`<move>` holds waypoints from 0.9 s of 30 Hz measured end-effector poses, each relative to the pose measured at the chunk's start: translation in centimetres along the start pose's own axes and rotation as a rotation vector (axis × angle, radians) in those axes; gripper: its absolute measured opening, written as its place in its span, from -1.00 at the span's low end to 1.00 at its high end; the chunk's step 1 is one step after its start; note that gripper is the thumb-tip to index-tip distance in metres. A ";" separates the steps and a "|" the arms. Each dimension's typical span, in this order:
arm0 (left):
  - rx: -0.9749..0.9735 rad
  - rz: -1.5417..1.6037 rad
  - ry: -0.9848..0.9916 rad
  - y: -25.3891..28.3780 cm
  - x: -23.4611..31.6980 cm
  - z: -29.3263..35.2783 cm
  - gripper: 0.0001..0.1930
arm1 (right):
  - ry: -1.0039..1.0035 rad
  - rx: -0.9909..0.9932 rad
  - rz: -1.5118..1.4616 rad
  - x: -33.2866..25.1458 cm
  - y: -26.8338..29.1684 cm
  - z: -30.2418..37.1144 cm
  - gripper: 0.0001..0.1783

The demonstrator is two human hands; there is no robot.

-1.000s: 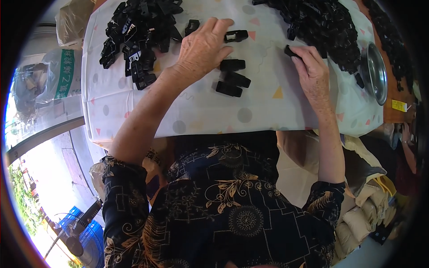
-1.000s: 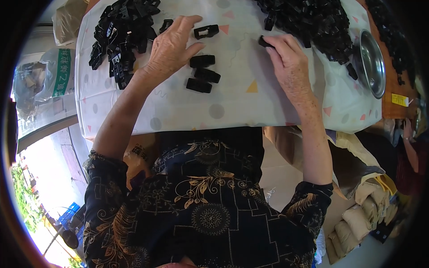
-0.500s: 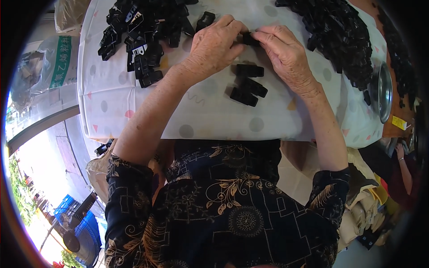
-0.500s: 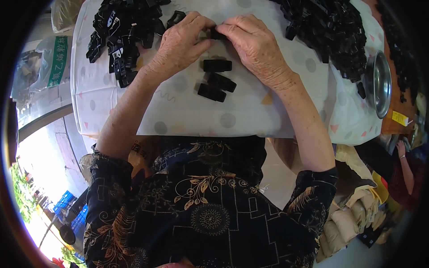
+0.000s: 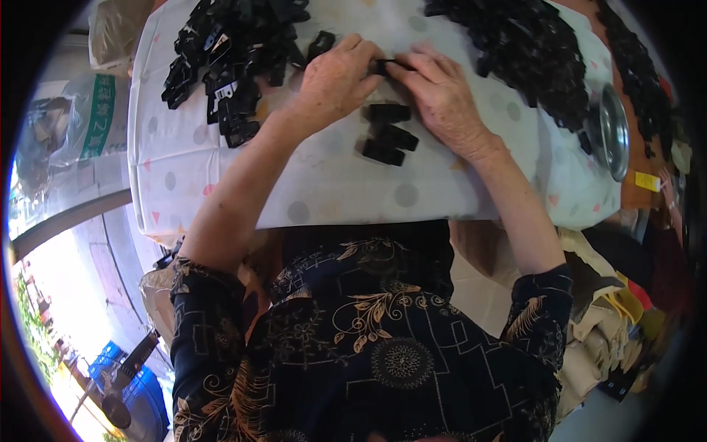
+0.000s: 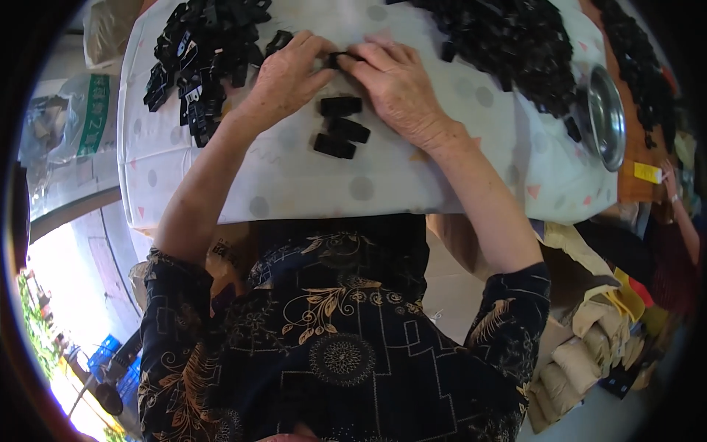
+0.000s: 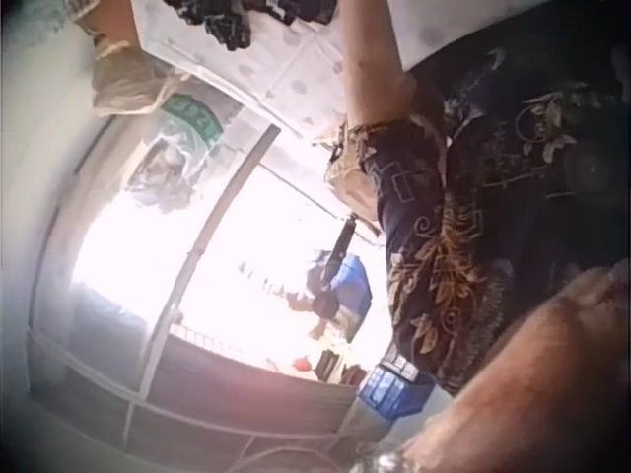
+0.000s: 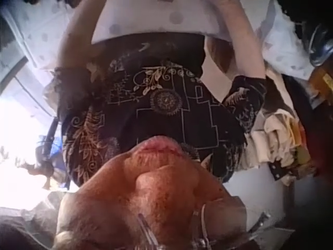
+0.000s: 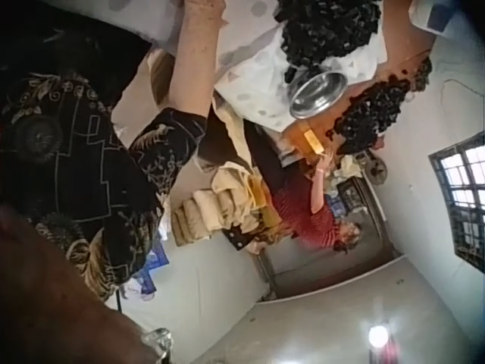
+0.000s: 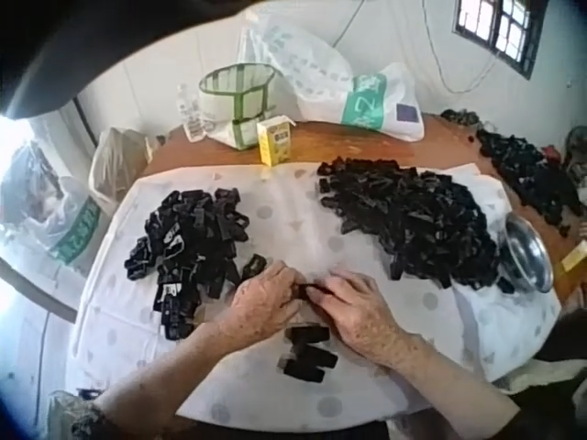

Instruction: Sorting and inspecting small black plastic components on a table in a production environment.

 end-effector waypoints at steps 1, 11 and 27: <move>-0.007 0.009 -0.020 0.3 0.1 0.2 -0.65 | -0.025 0.002 -0.081 -0.1 0.0 0.2 -0.53; 0.004 -0.509 -0.016 3.3 -4.6 -1.8 -0.60 | -0.475 0.183 0.216 6.8 3.7 3.1 -0.63; 0.043 0.284 0.004 -2.3 -1.5 -5.6 -0.62 | -0.374 0.189 -0.019 6.9 2.6 2.0 -0.72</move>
Point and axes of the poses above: each hand's wrist, its own z-axis away from the middle knuckle, its own y-axis out of the back of the hand, x = y × z, the point moved 5 cm from there along -z, towards the middle knuckle, and after that the axes turned 1 degree about -x, right-handed, at the moved point
